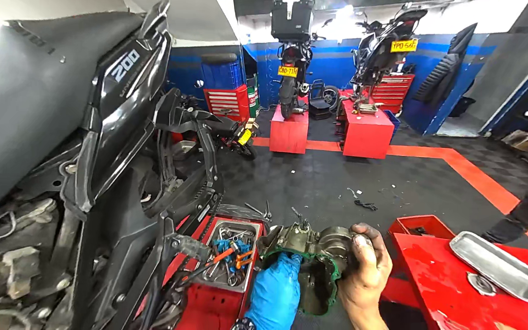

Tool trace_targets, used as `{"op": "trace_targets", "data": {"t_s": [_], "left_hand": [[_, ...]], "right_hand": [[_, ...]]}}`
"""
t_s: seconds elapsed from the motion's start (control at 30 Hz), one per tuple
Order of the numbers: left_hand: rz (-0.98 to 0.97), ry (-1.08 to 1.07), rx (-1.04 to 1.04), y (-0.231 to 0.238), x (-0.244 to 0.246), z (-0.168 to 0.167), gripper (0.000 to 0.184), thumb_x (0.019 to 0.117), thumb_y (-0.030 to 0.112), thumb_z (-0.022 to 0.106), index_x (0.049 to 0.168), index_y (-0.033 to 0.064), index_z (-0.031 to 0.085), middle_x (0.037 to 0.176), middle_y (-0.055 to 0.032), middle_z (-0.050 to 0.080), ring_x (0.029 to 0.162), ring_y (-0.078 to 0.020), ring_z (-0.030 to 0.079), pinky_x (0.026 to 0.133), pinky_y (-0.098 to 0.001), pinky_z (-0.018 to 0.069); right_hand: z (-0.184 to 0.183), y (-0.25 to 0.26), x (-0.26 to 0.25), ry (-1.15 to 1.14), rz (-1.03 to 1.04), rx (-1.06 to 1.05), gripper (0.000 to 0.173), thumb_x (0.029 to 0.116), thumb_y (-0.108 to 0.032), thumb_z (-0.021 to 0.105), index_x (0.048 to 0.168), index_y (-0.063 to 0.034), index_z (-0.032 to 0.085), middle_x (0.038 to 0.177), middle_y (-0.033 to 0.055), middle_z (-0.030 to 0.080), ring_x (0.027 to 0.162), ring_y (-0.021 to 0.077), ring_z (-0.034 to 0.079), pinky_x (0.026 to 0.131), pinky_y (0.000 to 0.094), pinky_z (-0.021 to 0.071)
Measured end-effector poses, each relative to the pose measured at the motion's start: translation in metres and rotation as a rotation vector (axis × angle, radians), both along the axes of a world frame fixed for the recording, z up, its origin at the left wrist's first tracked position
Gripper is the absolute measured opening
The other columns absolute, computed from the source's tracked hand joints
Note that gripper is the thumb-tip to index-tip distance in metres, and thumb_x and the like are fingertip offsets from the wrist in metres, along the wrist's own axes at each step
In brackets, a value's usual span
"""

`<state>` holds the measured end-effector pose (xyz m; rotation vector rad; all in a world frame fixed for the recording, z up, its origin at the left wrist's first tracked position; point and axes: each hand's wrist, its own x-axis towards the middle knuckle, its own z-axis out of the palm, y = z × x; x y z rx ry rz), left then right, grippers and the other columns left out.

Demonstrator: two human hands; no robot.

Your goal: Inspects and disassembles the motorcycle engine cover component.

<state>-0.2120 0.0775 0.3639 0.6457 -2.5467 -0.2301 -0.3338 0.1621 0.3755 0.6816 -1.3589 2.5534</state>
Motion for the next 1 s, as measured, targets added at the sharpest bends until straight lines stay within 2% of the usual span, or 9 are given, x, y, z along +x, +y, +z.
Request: {"op": "trace_targets", "data": {"t_s": [0.17, 0.3, 0.5, 0.67, 0.7, 0.77, 0.83, 0.93, 1.0], "left_hand": [[-0.004, -0.287, 0.095, -0.009, -0.003, 0.009, 0.035, 0.102, 0.016, 0.045, 0.123, 0.0084, 0.073, 0.116, -0.0151, 0.074, 0.1, -0.0357, 0.074, 0.084, -0.0513, 0.0604], [-0.137, -0.581, 0.376, -0.026, -0.001, 0.052, 0.042, 0.108, 0.017, 0.035, 0.139, 0.0097, 0.061, 0.131, -0.0184, 0.067, 0.122, -0.0388, 0.064, 0.102, -0.055, 0.0486], [-0.222, -0.376, 0.504, -0.033, 0.004, 0.008, 0.044, 0.1086, 0.025, 0.037, 0.146, 0.0139, 0.059, 0.116, -0.0199, 0.072, 0.112, -0.0372, 0.068, 0.099, -0.054, 0.0506], [-0.248, -0.008, 0.833, -0.018, -0.002, -0.038, 0.042, 0.1087, 0.025, 0.042, 0.143, 0.0086, 0.061, 0.116, -0.0113, 0.074, 0.108, -0.0182, 0.07, 0.1, -0.0397, 0.0534], [-0.26, 0.036, 0.941, -0.017, -0.003, -0.038, 0.043, 0.1088, 0.024, 0.042, 0.144, 0.0075, 0.059, 0.116, -0.0086, 0.074, 0.102, -0.0124, 0.07, 0.096, -0.0329, 0.0545], [-0.284, 0.173, 1.254, -0.015, -0.005, -0.04, 0.04, 0.1082, 0.02, 0.045, 0.142, 0.0035, 0.058, 0.089, -0.002, 0.064, 0.065, -0.0067, 0.054, 0.063, -0.0241, 0.0482], [-0.294, 0.261, 1.409, -0.013, -0.004, -0.041, 0.035, 0.1082, 0.018, 0.045, 0.136, 0.0021, 0.059, 0.07, 0.0041, 0.051, 0.052, -0.0048, 0.044, 0.049, -0.0217, 0.0411], [-0.163, -0.044, 0.846, -0.014, 0.006, -0.035, 0.042, 0.1093, 0.028, 0.041, 0.144, 0.0148, 0.06, 0.092, -0.008, 0.072, 0.081, -0.0191, 0.068, 0.078, -0.0379, 0.0572], [-0.097, -0.235, 0.544, -0.007, 0.011, -0.033, 0.045, 0.1072, 0.026, 0.039, 0.149, 0.0225, 0.056, 0.092, -0.0117, 0.073, 0.089, -0.0294, 0.072, 0.081, -0.0498, 0.0579]], "right_hand": [[-0.006, -0.009, 0.004, 0.01, 0.013, 0.082, 0.022, 0.0921, -0.024, 0.069, 0.106, -0.0068, 0.067, 0.082, 0.0007, 0.068, 0.07, 0.0093, 0.067, 0.064, 0.0254, 0.0599], [-0.008, -0.009, -0.003, 0.087, -0.04, 0.121, 0.024, 0.0908, -0.025, 0.07, 0.105, -0.0065, 0.067, 0.086, -0.002, 0.069, 0.073, 0.0072, 0.067, 0.067, 0.0233, 0.0593], [-0.012, -0.011, -0.004, -0.058, -0.009, 0.125, 0.016, 0.0923, -0.018, 0.062, 0.103, -0.007, 0.065, 0.08, -0.0005, 0.066, 0.067, 0.0087, 0.065, 0.061, 0.0248, 0.0578], [-0.021, -0.011, -0.002, -0.145, -0.013, 0.118, 0.016, 0.0932, -0.014, 0.058, 0.105, -0.0056, 0.064, 0.079, 0.0004, 0.065, 0.066, 0.0094, 0.065, 0.061, 0.0257, 0.0584], [-0.024, -0.012, -0.003, -0.149, -0.018, 0.109, 0.016, 0.0937, -0.015, 0.057, 0.105, -0.0056, 0.064, 0.08, 0.0005, 0.065, 0.067, 0.0094, 0.066, 0.061, 0.0257, 0.0586], [-0.032, -0.012, -0.005, -0.149, -0.028, 0.094, 0.016, 0.0944, -0.016, 0.056, 0.104, -0.0059, 0.064, 0.081, 0.0004, 0.064, 0.068, 0.0093, 0.065, 0.062, 0.0256, 0.0584], [-0.037, -0.01, -0.008, -0.139, -0.034, 0.098, 0.017, 0.0957, -0.017, 0.055, 0.105, -0.0061, 0.064, 0.082, -0.0001, 0.064, 0.07, 0.0091, 0.065, 0.063, 0.0256, 0.0582], [-0.036, -0.011, -0.01, -0.177, -0.043, 0.131, 0.014, 0.0959, -0.017, 0.056, 0.101, -0.0072, 0.065, 0.075, -0.0017, 0.063, 0.063, 0.008, 0.063, 0.058, 0.0251, 0.0572], [-0.037, -0.009, -0.01, -0.234, -0.04, 0.174, 0.013, 0.0982, -0.017, 0.056, 0.099, -0.0092, 0.066, 0.071, -0.0016, 0.062, 0.06, 0.0082, 0.062, 0.055, 0.0257, 0.0562]]}}
